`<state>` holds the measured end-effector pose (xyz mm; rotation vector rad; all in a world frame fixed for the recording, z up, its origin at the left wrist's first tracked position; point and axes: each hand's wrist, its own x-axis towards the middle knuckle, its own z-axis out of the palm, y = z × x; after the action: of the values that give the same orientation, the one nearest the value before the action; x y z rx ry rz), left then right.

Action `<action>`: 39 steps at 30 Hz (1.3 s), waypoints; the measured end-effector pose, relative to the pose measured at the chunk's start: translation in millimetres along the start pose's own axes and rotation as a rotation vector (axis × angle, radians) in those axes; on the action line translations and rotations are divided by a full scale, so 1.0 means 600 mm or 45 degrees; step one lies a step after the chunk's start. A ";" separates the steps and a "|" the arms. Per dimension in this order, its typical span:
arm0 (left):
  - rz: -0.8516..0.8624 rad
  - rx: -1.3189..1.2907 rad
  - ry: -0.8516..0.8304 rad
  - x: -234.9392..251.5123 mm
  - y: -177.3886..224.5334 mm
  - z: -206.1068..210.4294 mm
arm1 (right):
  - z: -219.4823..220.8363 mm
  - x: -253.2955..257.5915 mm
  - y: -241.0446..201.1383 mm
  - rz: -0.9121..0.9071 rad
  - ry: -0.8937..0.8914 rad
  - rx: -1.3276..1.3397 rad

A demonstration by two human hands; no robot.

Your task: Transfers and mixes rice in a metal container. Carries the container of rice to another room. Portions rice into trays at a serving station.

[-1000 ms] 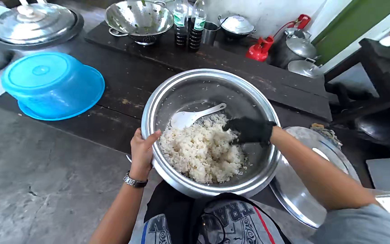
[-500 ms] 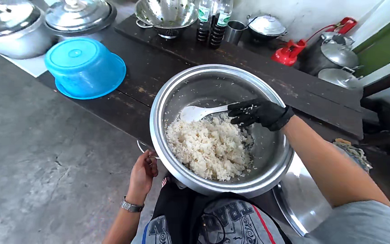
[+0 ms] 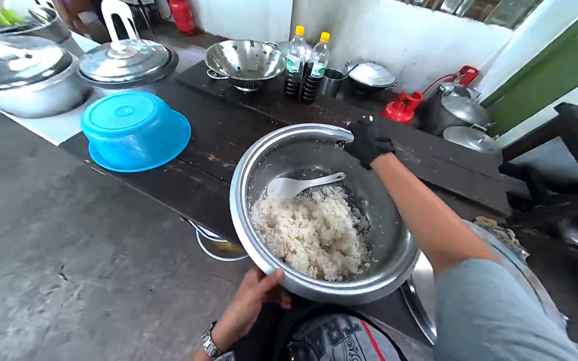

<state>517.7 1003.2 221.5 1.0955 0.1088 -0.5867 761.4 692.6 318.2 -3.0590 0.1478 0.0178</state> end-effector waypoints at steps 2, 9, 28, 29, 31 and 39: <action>0.008 -0.106 -0.067 -0.003 -0.012 0.003 | 0.006 0.057 0.011 0.108 -0.021 -0.130; 0.109 -0.217 -0.013 -0.024 -0.016 -0.020 | 0.019 0.070 0.051 0.291 -0.157 0.022; -0.800 0.890 -1.495 -0.190 -0.118 -0.048 | -0.032 -1.203 -0.058 2.139 0.709 0.165; -0.858 0.929 -1.632 -0.214 -0.146 -0.026 | -0.025 -1.304 -0.082 2.276 0.661 0.068; -0.959 1.028 -1.919 -0.270 -0.202 0.016 | 0.003 -1.502 -0.153 2.496 0.608 -0.020; -1.377 1.375 -2.457 -0.583 -0.538 0.153 | 0.172 -1.985 -0.493 3.382 0.566 0.149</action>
<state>43.4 957.7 132.1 0.8986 -1.5380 -2.6306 -395.9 1108.2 256.5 -0.5334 2.9960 -0.3785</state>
